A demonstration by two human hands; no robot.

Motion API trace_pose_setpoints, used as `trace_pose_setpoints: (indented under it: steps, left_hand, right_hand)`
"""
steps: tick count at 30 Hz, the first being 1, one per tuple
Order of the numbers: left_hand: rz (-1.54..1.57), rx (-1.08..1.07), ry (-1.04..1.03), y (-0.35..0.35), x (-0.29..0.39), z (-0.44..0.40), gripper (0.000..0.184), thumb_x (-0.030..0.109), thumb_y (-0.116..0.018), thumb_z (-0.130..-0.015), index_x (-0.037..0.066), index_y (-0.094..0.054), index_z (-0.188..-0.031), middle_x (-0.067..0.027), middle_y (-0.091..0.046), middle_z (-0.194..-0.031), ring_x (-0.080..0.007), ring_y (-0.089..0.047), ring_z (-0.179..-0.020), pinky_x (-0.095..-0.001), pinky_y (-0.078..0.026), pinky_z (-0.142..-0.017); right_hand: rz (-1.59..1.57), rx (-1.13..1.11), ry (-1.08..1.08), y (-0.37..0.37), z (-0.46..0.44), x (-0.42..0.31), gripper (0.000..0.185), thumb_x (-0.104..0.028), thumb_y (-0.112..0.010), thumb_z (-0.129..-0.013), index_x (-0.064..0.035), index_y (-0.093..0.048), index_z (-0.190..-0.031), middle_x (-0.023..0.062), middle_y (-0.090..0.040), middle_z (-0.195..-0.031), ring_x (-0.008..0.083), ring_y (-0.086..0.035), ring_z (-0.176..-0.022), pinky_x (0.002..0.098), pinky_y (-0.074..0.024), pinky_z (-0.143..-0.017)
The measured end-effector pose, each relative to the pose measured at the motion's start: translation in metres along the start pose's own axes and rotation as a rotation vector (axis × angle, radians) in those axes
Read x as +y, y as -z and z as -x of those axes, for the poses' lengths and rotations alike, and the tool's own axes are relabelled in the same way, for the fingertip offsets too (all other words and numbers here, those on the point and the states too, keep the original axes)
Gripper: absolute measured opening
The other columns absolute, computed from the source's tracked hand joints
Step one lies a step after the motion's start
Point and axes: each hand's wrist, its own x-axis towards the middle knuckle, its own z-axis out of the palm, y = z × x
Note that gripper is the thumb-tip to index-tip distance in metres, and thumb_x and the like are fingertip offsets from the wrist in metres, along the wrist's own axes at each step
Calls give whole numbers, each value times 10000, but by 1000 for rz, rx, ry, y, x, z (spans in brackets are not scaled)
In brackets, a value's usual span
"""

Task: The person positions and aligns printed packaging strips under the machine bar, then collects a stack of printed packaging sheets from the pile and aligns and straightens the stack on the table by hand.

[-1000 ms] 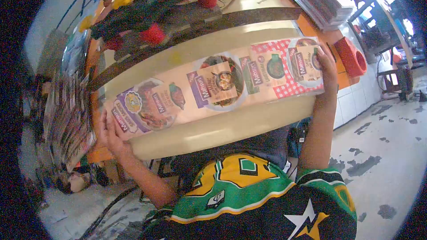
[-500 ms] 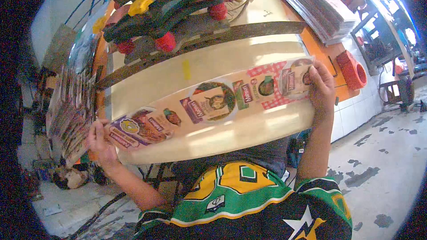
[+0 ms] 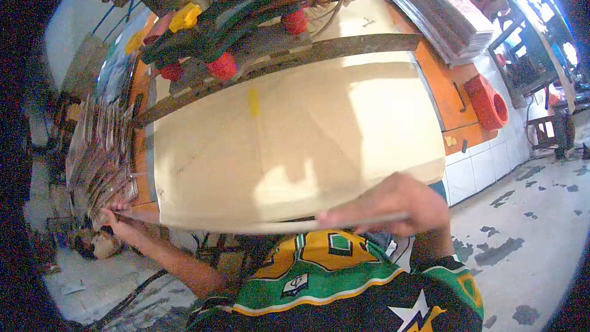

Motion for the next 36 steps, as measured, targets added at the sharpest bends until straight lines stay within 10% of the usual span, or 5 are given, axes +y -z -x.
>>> trace_pose_setpoints:
  steps: [7,10,21,29,36]
  left_hand:
    - [-447,293,-264,205,-55,-75,330,344,-609,-954,17,-590,-915,-25,-533,-748,-154,-529,-686,-249,-386,-557]
    - [616,441,62,184,10,-64,244,271,-490,-1023,74,-572,-904,-4,-477,-693,-151,-439,-605,-336,-365,-593]
    - [-487,794,-415,74,40,35,330,256,-500,-1023,24,-675,-1180,-58,-607,-776,-121,-465,-624,-286,-409,-571]
    - [-1199,167,295,108,29,26,374,331,-537,-999,4,-710,-944,-38,-604,-608,-89,-467,-467,-248,-342,-450]
    - [-1024,139,-197,63,8,30,272,247,-535,-992,17,-678,-977,-13,-589,-731,-79,-454,-592,-246,-360,-513]
  right_hand:
    - [68,306,275,20,43,8,330,-223,-633,-882,93,-710,-935,211,-726,-900,247,-738,-713,295,-576,-601]
    - [120,494,122,46,90,10,356,-353,-693,-897,2,-715,-881,156,-713,-728,241,-714,-617,291,-573,-548]
    - [-163,1123,-89,85,179,117,454,-273,-651,-926,12,-505,-1248,104,-608,-1142,197,-620,-976,350,-521,-842]
    - [-264,1117,-153,92,175,139,425,-299,-633,-944,-8,-509,-1228,85,-615,-1136,174,-631,-977,340,-527,-845]
    - [-247,1150,-206,93,163,135,387,-294,-627,-950,-9,-536,-1195,79,-624,-1110,173,-629,-979,337,-526,-845]
